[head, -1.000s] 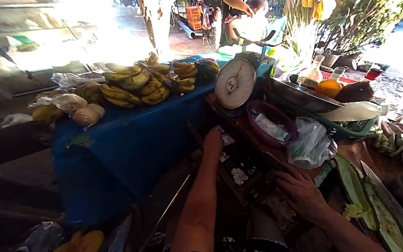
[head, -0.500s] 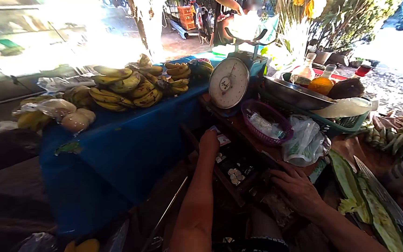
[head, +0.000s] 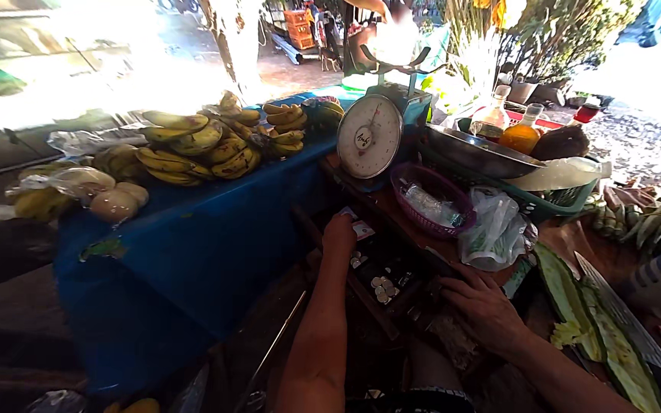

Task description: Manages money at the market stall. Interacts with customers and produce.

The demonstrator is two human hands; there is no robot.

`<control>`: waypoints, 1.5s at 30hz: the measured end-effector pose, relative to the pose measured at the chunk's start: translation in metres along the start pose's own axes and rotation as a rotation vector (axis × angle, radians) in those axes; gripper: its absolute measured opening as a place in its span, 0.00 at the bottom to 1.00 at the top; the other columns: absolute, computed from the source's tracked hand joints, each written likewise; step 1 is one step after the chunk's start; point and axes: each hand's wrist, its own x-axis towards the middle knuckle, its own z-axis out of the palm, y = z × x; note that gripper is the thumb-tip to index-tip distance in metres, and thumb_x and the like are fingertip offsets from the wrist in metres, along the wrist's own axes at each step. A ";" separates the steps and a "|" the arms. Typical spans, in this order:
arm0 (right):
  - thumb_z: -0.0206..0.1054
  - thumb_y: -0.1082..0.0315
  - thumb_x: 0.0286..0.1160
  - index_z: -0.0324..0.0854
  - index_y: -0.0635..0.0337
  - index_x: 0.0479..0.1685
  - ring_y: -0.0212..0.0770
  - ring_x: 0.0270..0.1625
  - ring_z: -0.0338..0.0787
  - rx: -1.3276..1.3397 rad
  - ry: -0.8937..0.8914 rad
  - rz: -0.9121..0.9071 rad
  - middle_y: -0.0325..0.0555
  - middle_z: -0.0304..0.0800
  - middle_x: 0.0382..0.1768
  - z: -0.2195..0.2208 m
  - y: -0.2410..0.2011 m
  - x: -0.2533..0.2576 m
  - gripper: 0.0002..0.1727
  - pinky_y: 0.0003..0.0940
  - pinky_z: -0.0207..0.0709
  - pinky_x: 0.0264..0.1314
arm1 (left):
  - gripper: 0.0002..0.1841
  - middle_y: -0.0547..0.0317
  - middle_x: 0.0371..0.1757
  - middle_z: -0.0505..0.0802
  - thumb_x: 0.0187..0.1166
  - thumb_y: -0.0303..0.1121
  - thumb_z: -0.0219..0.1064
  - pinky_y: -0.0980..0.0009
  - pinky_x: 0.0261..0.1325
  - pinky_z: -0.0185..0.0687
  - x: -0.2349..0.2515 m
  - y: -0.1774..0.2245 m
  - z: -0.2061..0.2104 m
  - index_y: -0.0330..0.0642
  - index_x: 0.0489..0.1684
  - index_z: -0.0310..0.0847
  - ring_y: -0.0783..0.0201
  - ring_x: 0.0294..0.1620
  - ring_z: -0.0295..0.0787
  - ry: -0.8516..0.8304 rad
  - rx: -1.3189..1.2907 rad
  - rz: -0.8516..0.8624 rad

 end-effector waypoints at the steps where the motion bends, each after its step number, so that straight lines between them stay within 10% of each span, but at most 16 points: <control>1: 0.56 0.60 0.82 0.92 0.46 0.47 0.54 0.78 0.80 -0.002 0.002 0.000 0.34 0.93 0.64 0.000 0.000 0.000 0.15 0.55 0.72 0.79 | 0.15 0.38 0.67 0.86 0.78 0.24 0.64 0.39 0.66 0.82 0.000 0.000 0.000 0.39 0.61 0.87 0.38 0.68 0.85 -0.004 0.002 -0.003; 45: 0.57 0.60 0.81 0.91 0.45 0.50 0.53 0.80 0.78 0.002 -0.013 -0.007 0.34 0.91 0.66 0.001 0.000 -0.002 0.15 0.56 0.70 0.80 | 0.15 0.39 0.70 0.85 0.82 0.26 0.61 0.43 0.73 0.78 -0.003 0.004 -0.006 0.39 0.63 0.86 0.40 0.72 0.83 -0.030 0.047 -0.004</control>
